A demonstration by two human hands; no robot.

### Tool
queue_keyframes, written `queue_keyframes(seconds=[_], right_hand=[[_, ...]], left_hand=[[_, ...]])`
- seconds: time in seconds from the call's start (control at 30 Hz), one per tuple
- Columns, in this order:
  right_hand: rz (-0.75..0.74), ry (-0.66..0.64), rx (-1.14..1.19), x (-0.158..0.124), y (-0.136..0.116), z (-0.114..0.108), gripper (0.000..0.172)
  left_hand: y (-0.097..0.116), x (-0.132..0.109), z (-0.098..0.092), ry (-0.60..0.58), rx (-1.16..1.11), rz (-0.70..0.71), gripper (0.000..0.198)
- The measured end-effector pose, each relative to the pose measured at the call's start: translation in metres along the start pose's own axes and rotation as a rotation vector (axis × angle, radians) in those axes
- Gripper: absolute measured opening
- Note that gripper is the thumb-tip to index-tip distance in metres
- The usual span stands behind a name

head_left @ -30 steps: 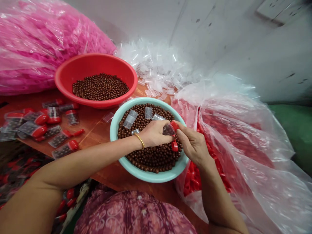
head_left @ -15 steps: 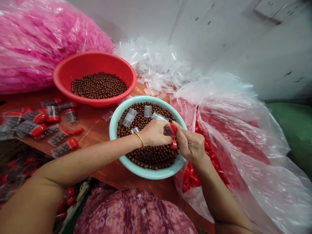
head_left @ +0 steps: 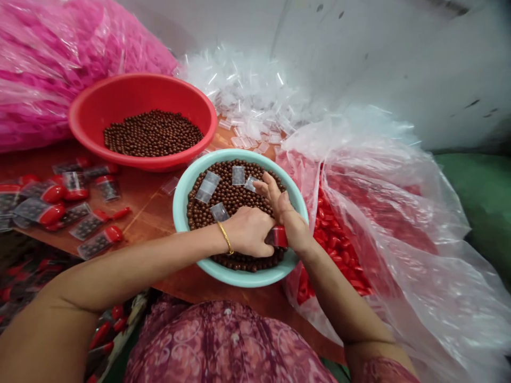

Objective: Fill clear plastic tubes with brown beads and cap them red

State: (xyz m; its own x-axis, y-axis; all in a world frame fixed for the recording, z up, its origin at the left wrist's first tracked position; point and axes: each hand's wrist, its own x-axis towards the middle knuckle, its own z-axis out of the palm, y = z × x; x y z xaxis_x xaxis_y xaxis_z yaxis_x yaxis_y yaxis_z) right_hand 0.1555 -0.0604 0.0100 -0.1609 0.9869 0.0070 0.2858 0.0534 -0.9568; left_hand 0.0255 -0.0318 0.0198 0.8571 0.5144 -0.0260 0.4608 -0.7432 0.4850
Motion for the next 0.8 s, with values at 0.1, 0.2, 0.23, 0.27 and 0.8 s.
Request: queue_keyframes(seconds=[0.1, 0.2, 0.23, 0.27, 0.8], right_hand=[[-0.097, 0.053, -0.117, -0.001, 0.006, 0.002, 0.066], [-0.042, 0.138, -0.097, 0.006, 0.011, 0.006, 0.068], [-0.008, 0.168, -0.061, 0.009, 0.011, 0.005, 0.070], [0.014, 0.205, -0.027, 0.011, 0.010, 0.002, 0.074], [-0.377, -0.075, -1.307, -0.028, 0.018, -0.057, 0.034]], left_hand=[[-0.003, 0.000, 0.001, -0.028, 0.034, -0.013, 0.028], [-0.003, 0.003, 0.001, -0.030, 0.013, -0.050, 0.024], [-0.002, 0.004, 0.000, -0.022, -0.007, -0.062, 0.022], [0.000, 0.004, -0.003, -0.006, -0.028, -0.068, 0.021], [-0.084, -0.187, -0.076, 0.086, 0.725, -0.610, 0.042]])
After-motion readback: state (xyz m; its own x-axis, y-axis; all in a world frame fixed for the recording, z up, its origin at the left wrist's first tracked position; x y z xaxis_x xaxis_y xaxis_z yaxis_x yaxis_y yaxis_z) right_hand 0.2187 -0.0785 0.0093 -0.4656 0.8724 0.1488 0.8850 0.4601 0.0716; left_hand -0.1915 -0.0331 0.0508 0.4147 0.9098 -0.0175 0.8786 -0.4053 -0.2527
